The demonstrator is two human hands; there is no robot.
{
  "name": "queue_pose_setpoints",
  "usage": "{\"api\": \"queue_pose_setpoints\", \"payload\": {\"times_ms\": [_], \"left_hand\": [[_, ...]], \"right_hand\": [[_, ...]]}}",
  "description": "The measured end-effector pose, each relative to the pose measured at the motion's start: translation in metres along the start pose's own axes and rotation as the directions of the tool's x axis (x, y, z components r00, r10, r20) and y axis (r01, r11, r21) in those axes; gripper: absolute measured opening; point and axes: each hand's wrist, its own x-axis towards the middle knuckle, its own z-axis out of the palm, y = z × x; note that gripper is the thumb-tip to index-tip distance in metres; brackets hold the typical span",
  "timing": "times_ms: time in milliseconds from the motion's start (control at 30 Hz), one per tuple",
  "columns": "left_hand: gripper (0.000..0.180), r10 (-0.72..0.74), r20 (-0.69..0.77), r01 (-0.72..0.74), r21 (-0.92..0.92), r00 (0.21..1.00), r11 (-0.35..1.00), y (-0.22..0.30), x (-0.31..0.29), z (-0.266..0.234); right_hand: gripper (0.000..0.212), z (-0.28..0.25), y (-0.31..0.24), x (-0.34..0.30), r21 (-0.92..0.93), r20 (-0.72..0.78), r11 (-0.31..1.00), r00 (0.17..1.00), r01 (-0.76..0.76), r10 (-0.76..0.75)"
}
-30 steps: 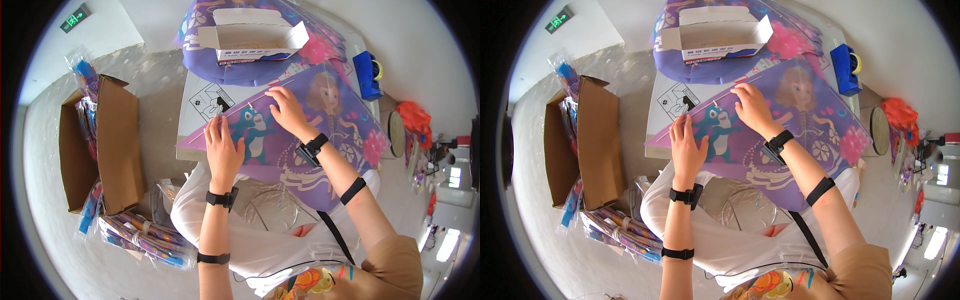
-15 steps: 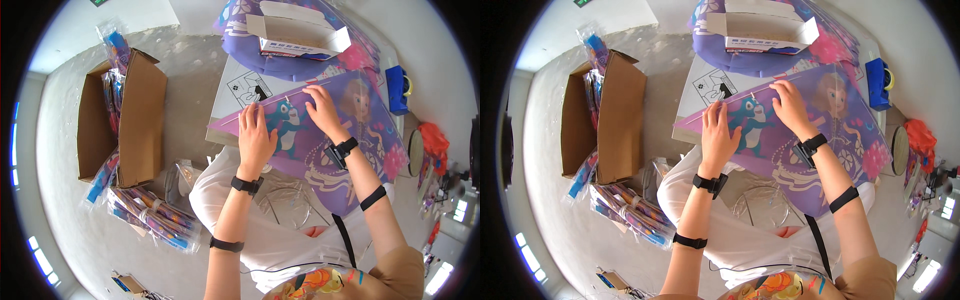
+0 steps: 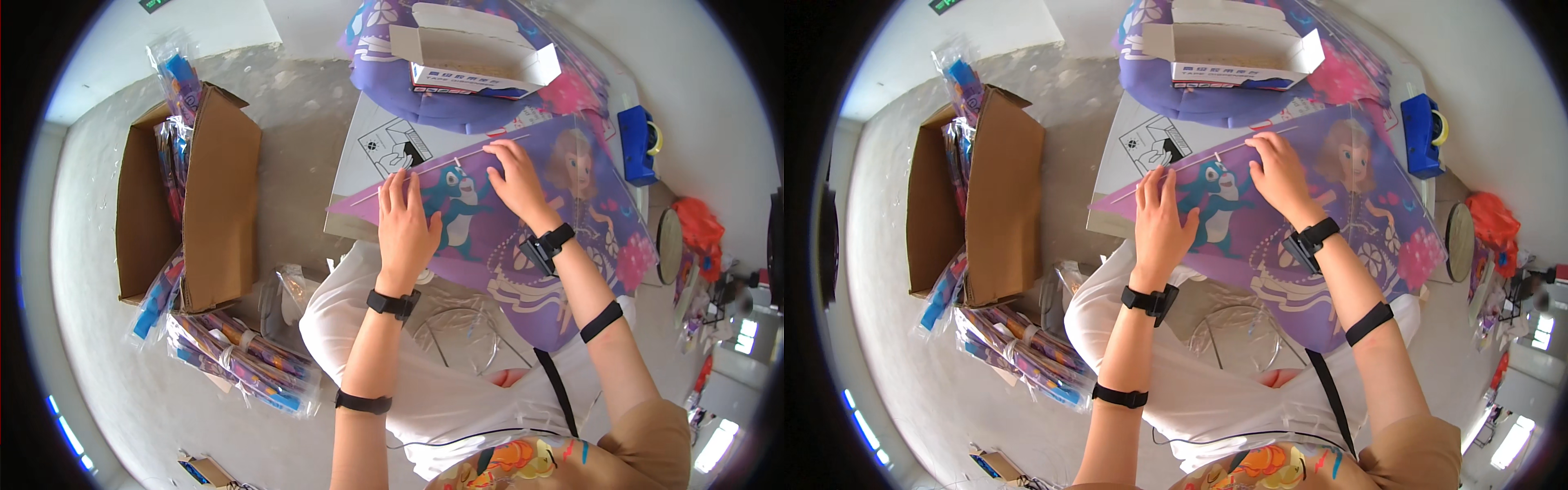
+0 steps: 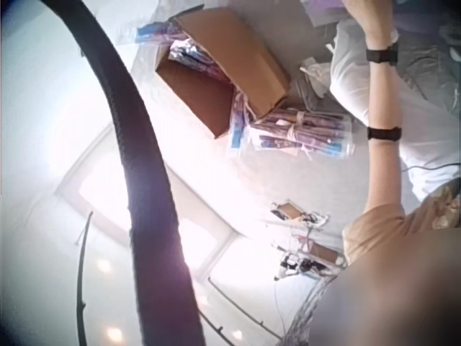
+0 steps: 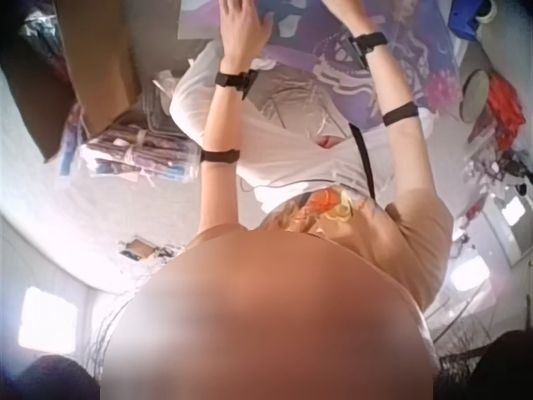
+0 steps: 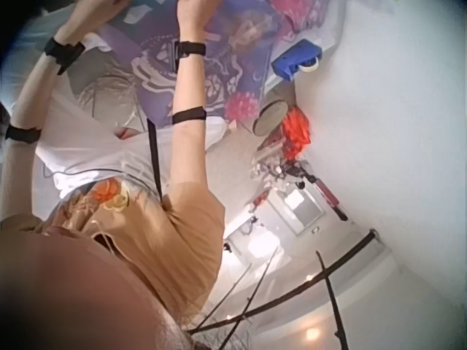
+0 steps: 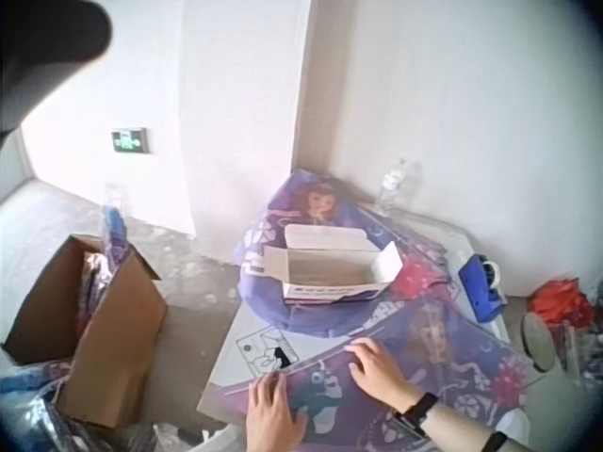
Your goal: Assembling plastic kites by inserting support rods and securing them with tape.
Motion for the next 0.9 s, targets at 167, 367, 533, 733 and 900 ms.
{"api": "queue_pose_setpoints", "payload": {"times_ms": [167, 367, 533, 733, 900], "left_hand": [[0.068, 0.011, -0.005, -0.011, 0.001, 1.000, 1.000, 0.001, 0.000, 0.000], [0.068, 0.026, -0.008, -0.026, 0.009, 1.000, 1.000, 0.002, 0.001, 0.000], [0.067, 0.028, -0.012, -0.028, 0.037, 1.000, 0.999, 0.000, 0.000, 0.000], [0.067, 0.019, -0.004, -0.019, 0.011, 1.000, 1.000, 0.000, 0.000, 0.001], [0.068, 0.016, -0.001, -0.016, -0.001, 1.000, 1.000, 0.002, 0.001, -0.001]], "right_hand": [[0.033, 0.001, 0.001, 0.000, 0.016, -0.011, 1.000, 1.000, 0.013, -0.012], [0.034, 0.001, 0.003, -0.001, 0.009, -0.009, 1.000, 1.000, 0.015, -0.015], [0.033, 0.000, -0.009, 0.003, -0.031, -0.032, 0.999, 0.999, 0.034, -0.035], [0.024, 0.007, -0.024, 0.024, 0.048, 0.078, 0.988, 0.986, 0.145, -0.148], [0.020, 0.012, -0.021, 0.028, 0.076, 0.100, 0.989, 0.985, 0.130, -0.138]]}}
